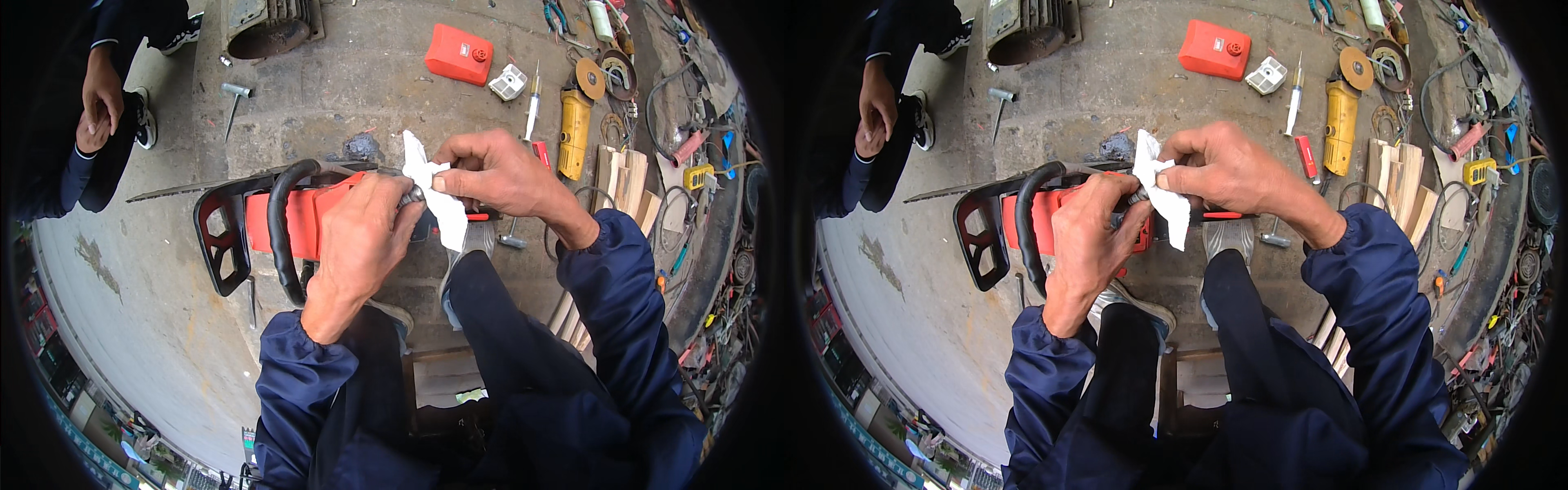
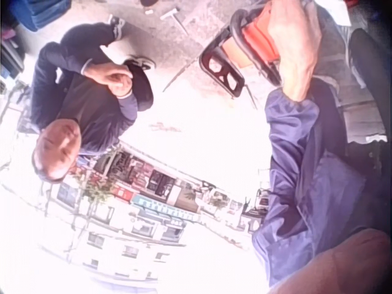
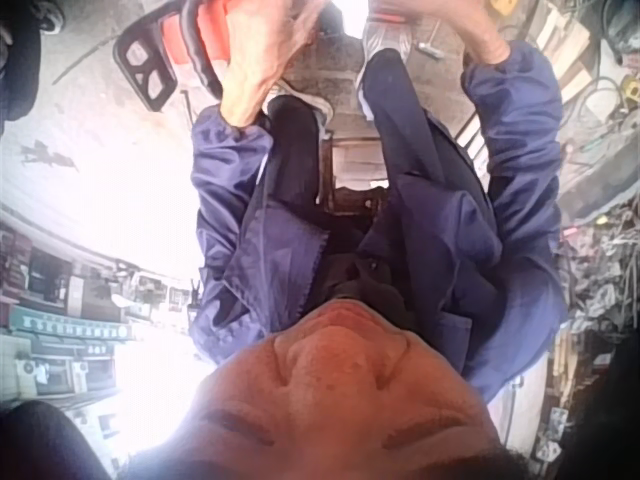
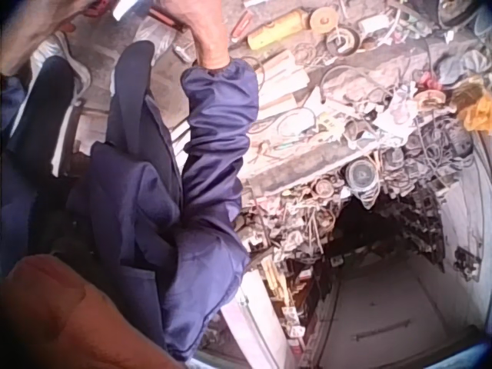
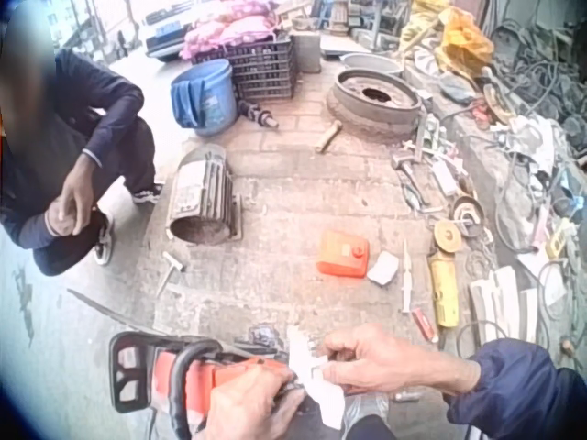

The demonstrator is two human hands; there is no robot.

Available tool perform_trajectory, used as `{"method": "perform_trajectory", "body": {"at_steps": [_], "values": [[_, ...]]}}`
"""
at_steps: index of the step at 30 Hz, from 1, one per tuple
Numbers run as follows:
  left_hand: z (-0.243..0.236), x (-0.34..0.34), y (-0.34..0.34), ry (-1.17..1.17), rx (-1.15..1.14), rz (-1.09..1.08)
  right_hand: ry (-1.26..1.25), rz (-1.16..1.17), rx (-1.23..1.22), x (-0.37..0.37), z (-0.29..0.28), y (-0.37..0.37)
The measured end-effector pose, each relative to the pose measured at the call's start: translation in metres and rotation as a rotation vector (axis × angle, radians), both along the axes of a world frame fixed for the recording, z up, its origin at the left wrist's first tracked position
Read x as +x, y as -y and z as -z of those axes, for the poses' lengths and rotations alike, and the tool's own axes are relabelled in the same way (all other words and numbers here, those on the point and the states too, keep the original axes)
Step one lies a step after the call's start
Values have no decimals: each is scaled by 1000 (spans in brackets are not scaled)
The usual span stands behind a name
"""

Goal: The person removes the spark plug from a red chainsaw, cleans it with a paper towel, applies a substance from a syringe, and reinstalls it. They then attempt to start the chainsaw, which emits smoke, and repeat the removal and cleaning process.

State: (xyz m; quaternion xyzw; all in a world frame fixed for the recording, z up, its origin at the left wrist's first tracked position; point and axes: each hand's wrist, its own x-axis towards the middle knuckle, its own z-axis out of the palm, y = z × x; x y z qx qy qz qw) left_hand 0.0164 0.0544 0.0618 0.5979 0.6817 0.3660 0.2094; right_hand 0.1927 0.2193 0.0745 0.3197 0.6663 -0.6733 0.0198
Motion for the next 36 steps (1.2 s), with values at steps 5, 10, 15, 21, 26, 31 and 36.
{"method": "perform_trajectory", "body": {"at_steps": [5, 10, 15, 21, 26, 31, 36], "values": [[0, -3, -3, -6, 3, 58, -188, -221, 647, -11, 2, 1], [-3, -3, 4, 244, -119, -69, -2, 76, 54, -1, -2, 15], [3, -4, 6, 612, -319, -195, -126, 438, -237, 10, 11, 21], [12, -6, 9, 794, -302, -256, -213, 445, -205, 16, 26, 21], [14, -6, 8, 796, -305, -265, -235, 383, -176, 13, 28, 23], [14, -7, 8, 876, -316, -230, -252, 316, 138, 2, 25, 24], [10, -9, 8, 1005, -367, -177, -352, 182, 380, -7, 16, 24]]}}
